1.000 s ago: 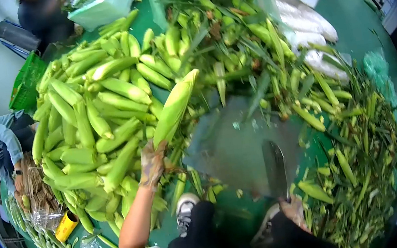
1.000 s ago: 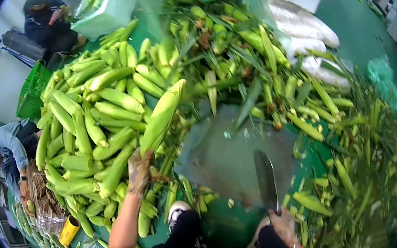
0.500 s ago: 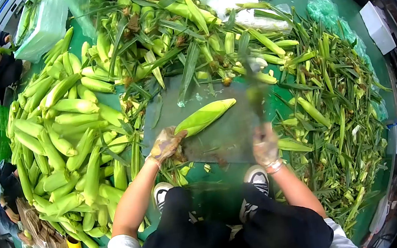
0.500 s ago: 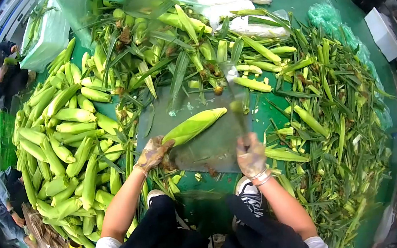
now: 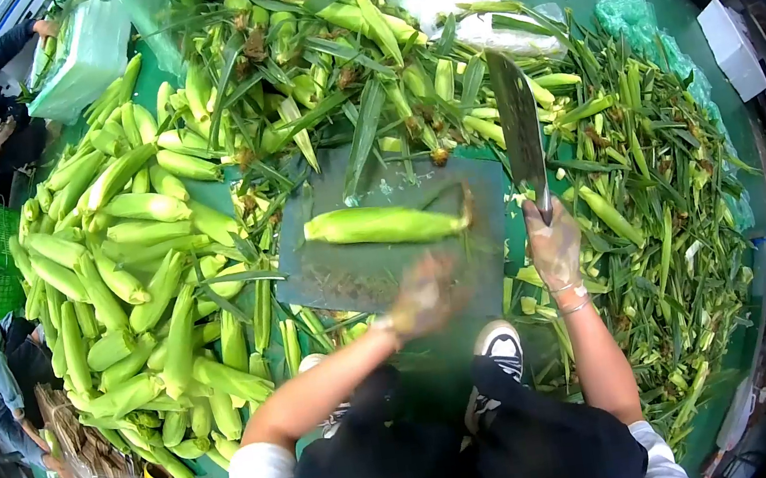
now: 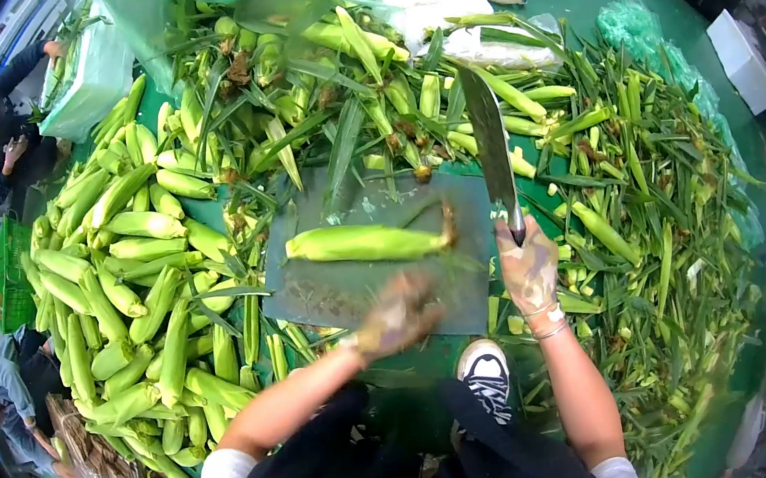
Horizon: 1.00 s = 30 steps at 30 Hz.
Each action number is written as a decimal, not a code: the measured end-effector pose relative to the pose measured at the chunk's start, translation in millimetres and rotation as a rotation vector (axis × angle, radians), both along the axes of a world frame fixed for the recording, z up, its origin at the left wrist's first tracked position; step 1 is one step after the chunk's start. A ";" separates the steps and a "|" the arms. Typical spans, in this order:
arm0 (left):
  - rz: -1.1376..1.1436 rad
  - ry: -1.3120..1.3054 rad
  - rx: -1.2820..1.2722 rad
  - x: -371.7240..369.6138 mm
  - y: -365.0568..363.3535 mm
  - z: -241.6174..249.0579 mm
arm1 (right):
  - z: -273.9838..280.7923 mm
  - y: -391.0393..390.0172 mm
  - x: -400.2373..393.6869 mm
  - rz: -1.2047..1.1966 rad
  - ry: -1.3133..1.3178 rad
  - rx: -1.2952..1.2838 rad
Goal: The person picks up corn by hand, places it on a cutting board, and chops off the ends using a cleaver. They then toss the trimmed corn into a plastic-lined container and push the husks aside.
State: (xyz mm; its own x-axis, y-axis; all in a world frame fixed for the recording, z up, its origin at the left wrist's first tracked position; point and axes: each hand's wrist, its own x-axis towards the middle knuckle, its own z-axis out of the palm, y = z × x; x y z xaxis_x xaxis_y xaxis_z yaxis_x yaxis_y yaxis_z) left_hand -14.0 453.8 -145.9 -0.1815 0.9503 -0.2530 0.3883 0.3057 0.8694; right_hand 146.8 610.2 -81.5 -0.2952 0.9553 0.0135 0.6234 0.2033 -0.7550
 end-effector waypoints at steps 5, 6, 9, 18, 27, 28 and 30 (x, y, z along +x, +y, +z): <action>-0.189 0.876 -0.258 -90.0 38.6 -24.2 | 45.4 -25.8 -17.5 0.026 0.199 0.085; -0.183 0.878 -0.256 -88.9 39.9 -35.6 | 38.1 -31.0 -16.3 0.050 0.225 0.116; -0.167 0.962 -0.163 -88.4 35.3 -44.8 | -53.1 -48.2 -4.3 0.227 -0.237 0.221; 0.130 0.771 -0.076 -135.5 -106.8 -4.2 | -89.1 -3.2 37.0 0.067 -0.111 -0.441; 0.911 1.641 -0.113 -266.1 -271.7 145.7 | -64.3 -41.4 19.4 0.152 -0.390 -0.291; 0.847 1.721 0.151 -277.6 -231.7 137.2 | -68.4 -46.3 14.7 0.190 -0.382 -0.230; 0.879 1.186 0.340 -326.0 -147.1 83.7 | -70.9 -51.7 1.8 0.206 -0.356 -0.243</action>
